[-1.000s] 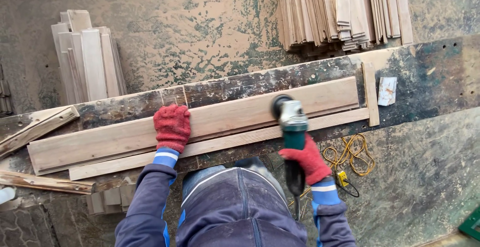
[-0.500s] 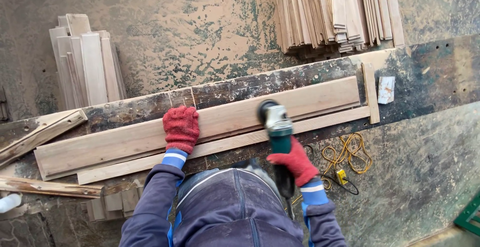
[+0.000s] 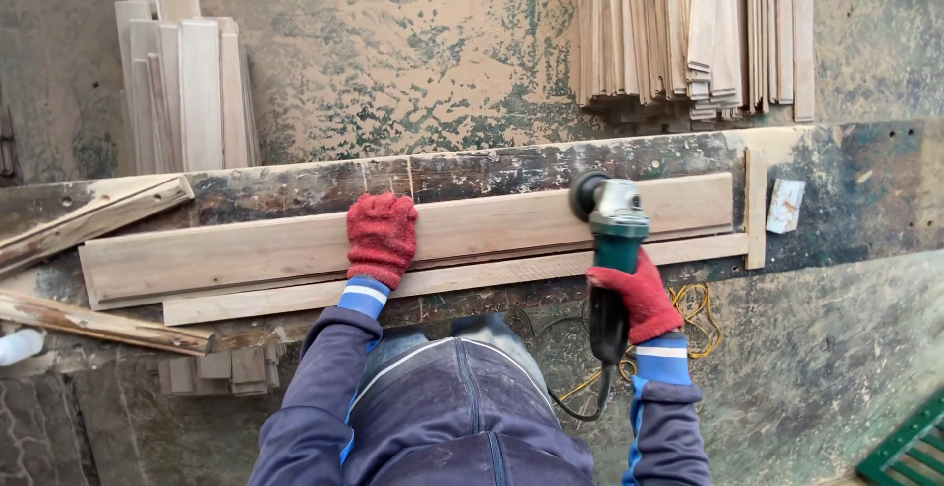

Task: Sanding a piece of wood with an angle grinder on a workbench.

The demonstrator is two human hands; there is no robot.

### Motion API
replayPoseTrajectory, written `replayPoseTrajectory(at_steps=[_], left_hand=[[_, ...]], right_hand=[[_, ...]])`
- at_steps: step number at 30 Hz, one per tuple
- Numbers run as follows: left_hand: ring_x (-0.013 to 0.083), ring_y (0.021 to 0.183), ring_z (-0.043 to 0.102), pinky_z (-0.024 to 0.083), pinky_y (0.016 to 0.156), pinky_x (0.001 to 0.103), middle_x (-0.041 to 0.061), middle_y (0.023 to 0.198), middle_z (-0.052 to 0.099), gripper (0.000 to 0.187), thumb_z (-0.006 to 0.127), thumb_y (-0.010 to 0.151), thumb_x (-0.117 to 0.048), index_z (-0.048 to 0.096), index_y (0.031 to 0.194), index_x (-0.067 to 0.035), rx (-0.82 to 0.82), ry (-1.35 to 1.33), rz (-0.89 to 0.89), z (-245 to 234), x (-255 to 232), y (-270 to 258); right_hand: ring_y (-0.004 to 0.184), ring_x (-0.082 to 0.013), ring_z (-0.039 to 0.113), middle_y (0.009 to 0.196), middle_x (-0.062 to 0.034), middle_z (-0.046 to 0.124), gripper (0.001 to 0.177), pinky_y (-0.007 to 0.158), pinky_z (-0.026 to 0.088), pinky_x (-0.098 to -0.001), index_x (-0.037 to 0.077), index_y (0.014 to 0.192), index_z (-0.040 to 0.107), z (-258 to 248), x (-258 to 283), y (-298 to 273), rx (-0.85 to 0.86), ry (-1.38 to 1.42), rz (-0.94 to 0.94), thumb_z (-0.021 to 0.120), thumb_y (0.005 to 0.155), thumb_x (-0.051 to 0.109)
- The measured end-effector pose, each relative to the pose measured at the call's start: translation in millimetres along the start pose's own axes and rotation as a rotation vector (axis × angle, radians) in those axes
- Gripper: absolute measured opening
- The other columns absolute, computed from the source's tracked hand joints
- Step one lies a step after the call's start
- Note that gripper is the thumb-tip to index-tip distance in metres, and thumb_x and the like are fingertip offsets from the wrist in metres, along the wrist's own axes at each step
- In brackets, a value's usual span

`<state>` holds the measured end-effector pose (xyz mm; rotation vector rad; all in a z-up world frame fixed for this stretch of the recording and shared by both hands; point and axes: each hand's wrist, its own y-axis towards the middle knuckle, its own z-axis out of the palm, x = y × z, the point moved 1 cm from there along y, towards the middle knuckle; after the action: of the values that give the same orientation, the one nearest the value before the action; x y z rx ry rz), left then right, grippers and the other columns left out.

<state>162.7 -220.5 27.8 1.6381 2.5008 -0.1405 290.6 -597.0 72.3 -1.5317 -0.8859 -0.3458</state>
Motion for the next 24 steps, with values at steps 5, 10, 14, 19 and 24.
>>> replayPoseTrajectory(at_steps=[5,10,14,19,24], left_hand=[[0.0229,0.079,0.068,0.054,0.081,0.039,-0.001,0.075,0.064,0.02,0.065,0.093,-0.04,0.066,0.08,-0.025,0.01,-0.004,-0.039,1.5,2.0,-2.1],[0.0229,0.079,0.068,0.054,0.081,0.039,-0.001,0.075,0.064,0.02,0.065,0.092,-0.04,0.066,0.08,-0.025,0.006,0.007,0.01,1.1,1.5,1.5],[0.0229,0.078,0.068,0.054,0.081,0.039,-0.001,0.075,0.064,0.019,0.066,0.092,-0.04,0.066,0.08,-0.025,0.002,0.017,0.036,1.1,-0.5,-0.3],[0.0228,0.078,0.069,0.054,0.082,0.039,-0.002,0.074,0.064,0.019,0.066,0.091,-0.04,0.066,0.079,-0.026,-0.01,0.013,0.032,2.4,1.7,-2.1],[0.0228,0.078,0.069,0.054,0.082,0.039,-0.002,0.074,0.064,0.019,0.066,0.091,-0.04,0.066,0.079,-0.026,-0.022,0.0,0.01,3.2,5.6,-2.4]], right_hand=[[0.073,-0.0293,0.072,0.084,-0.014,0.071,0.062,0.066,0.059,-0.043,0.011,0.11,0.066,7.4,3.2,-3.6,-0.036,0.007,0.024,0.095,0.055,0.007],[0.086,-0.0233,0.068,0.092,-0.0089,0.071,0.082,0.078,0.056,-0.0392,0.015,0.116,0.069,71.6,11.5,-25.0,0.163,-0.189,0.019,0.105,0.042,0.018],[0.1,-0.0323,0.069,0.102,-0.0172,0.072,0.095,0.086,0.055,-0.0455,0.011,0.123,0.065,98.9,7.3,-24.8,0.278,-0.386,-0.04,0.108,0.041,0.032],[0.092,-0.0278,0.069,0.097,-0.0129,0.071,0.088,0.08,0.057,-0.0423,0.013,0.122,0.066,77.4,29.4,-27.8,0.162,-0.298,0.007,0.105,0.045,0.027],[0.089,-0.0267,0.068,0.096,-0.0122,0.07,0.078,0.077,0.056,-0.0427,0.012,0.121,0.066,17.0,21.9,-14.2,0.041,-0.272,0.016,0.101,0.051,0.02]])
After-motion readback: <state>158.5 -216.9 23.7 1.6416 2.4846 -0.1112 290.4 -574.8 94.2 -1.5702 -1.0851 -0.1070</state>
